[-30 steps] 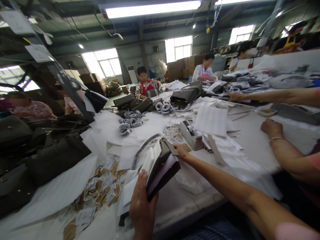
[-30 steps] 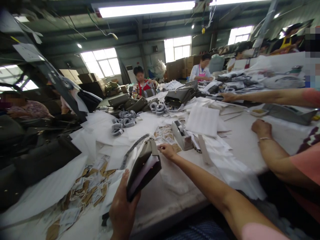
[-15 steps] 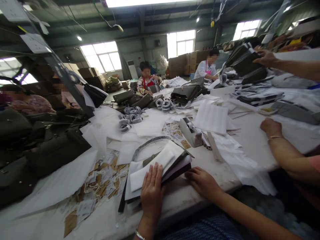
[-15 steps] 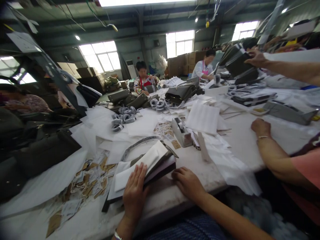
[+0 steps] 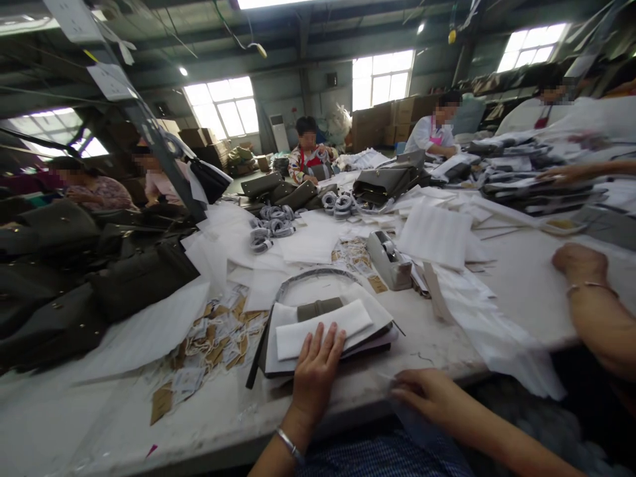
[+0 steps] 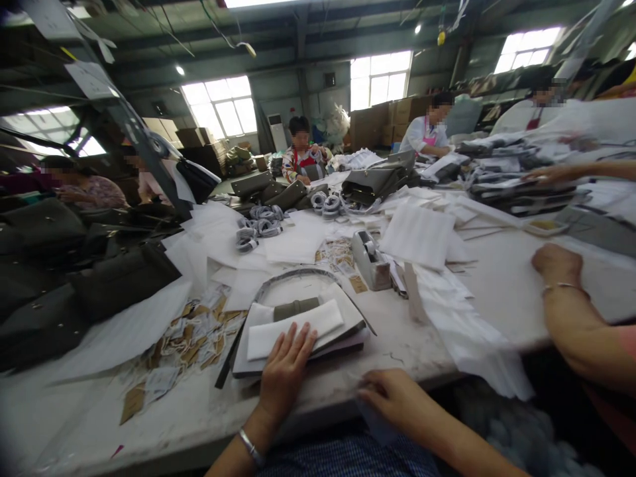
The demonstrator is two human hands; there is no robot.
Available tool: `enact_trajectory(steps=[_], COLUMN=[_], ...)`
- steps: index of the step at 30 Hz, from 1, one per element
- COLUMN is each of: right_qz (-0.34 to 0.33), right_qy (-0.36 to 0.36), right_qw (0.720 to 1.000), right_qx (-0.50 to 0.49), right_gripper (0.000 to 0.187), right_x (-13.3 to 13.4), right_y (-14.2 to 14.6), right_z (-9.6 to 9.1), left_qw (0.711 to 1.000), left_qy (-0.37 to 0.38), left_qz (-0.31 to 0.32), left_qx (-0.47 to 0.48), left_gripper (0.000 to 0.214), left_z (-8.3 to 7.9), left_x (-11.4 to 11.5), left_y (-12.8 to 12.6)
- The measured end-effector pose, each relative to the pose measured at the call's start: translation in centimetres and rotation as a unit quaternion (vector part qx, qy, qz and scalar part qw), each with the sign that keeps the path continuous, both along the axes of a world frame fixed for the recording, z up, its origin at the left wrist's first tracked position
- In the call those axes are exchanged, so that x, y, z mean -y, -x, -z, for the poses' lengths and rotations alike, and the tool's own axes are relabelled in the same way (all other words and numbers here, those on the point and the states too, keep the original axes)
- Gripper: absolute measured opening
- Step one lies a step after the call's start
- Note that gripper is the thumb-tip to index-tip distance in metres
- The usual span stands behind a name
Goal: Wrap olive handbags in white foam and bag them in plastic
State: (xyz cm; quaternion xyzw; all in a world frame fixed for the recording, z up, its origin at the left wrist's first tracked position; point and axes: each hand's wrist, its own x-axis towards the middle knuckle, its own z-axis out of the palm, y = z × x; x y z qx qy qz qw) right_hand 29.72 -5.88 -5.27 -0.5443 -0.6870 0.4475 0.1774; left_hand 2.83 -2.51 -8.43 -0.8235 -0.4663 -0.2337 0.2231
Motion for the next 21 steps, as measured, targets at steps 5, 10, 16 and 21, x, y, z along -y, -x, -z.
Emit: enact_trajectory(steps=[5,10,16,21], right_qz=[-0.044,-0.187,-0.217,-0.205], right_qy=[-0.365,-0.524,-0.484,-0.472], right_qw=[0.923,0.816,0.828,0.84], right_qx=[0.108,0.155,0.182,0.172], right_gripper=[0.029,0.044,0.055,0.055], right_x=[-2.9,-7.2,-8.4,-8.0], right_y=[0.5,2.8,1.7,1.4], right_z=[-3.7,-4.6,-0.5,2.0], left_qw=[0.999,0.999,0.998,0.993], left_qy=[-0.002,-0.003,0.021,0.069], left_qz=[0.023,0.028,0.007,-0.013], left_qx=[-0.028,-0.035,-0.053,-0.096], left_gripper=[0.051,0.047,0.046,0.04], left_z=[-0.3,-0.4,-0.6,-2.1], left_x=[-0.3,-0.3,-0.1,0.2], left_y=[0.9,1.1,0.4,-1.4])
